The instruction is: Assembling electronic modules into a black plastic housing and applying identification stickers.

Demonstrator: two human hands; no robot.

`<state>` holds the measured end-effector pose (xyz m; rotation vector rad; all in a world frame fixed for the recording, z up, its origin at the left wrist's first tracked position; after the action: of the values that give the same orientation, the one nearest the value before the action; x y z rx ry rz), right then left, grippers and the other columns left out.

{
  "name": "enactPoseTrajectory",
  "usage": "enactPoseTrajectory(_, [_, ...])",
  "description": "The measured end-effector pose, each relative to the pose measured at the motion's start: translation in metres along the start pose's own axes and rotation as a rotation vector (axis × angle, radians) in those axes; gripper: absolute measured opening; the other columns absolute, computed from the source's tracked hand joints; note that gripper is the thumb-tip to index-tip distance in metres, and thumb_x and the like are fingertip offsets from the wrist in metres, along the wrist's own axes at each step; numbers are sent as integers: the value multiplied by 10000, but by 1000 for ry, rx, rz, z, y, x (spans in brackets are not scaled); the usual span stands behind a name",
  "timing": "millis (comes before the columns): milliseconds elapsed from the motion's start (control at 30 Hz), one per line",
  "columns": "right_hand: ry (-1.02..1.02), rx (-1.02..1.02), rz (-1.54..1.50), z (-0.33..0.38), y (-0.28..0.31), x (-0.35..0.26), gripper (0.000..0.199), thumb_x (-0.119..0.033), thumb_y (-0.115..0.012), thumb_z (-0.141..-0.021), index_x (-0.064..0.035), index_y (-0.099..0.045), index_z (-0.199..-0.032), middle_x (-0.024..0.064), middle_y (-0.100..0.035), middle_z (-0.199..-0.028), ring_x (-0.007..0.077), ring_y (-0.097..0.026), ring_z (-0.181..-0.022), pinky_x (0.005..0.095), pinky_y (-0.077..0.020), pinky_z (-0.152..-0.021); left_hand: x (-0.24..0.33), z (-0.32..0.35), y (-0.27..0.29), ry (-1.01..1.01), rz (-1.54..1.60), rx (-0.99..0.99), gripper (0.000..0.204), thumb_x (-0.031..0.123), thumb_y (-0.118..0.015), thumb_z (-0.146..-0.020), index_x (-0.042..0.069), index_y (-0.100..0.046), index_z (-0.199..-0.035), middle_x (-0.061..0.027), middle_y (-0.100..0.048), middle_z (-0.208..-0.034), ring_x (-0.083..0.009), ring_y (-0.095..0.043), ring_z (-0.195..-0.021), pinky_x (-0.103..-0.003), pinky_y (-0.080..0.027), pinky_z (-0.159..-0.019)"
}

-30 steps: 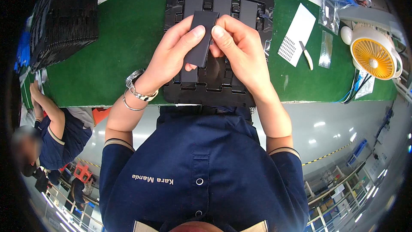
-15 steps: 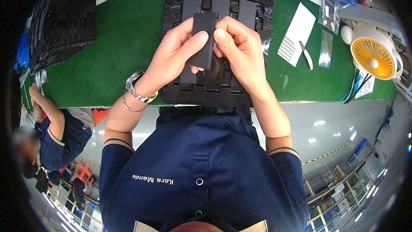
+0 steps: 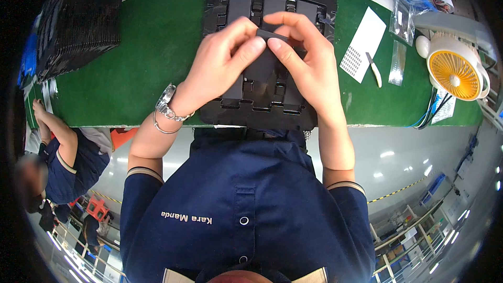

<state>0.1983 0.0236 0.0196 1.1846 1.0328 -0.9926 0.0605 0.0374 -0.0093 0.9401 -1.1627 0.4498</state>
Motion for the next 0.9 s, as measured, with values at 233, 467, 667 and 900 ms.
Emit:
enactPoseTrajectory(233, [122,-50,456,19,-5,6,186,-60,-653,-826,-55,-663,-1012,99,-614,-819,249,-569,-788,345,-458,-726,-4,0,31,-58,288,343,232,260,-472,-1010,44,-549,-984,-4,-591,-845,-70,-532,-791,-223,-442,-698])
enactPoseTrajectory(467, [350,16,711,26,-1,-7,196,-21,-687,-749,-48,-635,-936,84,-583,-963,282,-536,-880,385,-433,-787,-6,-2,22,-95,286,354,261,279,-534,-982,20,-549,-962,-55,-638,-805,-131,-641,-768,-251,-485,-629])
enactPoseTrajectory(667, [292,-279,990,49,6,-11,620,-148,-790,-645,-54,-543,-1206,124,-503,-1271,329,-479,-1189,436,-420,-967,-6,0,15,-21,308,261,245,281,-481,-1004,48,-557,-1017,-7,-604,-857,-67,-523,-764,-216,-434,-663])
enactPoseTrajectory(900, [396,-355,987,47,12,-16,524,-46,-764,-625,-28,-579,-1115,149,-584,-1225,326,-558,-1152,423,-473,-959,-2,-1,-5,12,563,-57,309,291,-452,-1012,28,-607,-968,-19,-624,-774,-59,-564,-654,-186,-438,-562])
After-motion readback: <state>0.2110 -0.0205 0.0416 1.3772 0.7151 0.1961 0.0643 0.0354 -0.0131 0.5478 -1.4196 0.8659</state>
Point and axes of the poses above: each hand's wrist, its own z-axis away from the middle knuckle, its own y-axis out of the back of the hand, x = y × z, the point moved 7 cm from there along -z, towards the middle knuckle
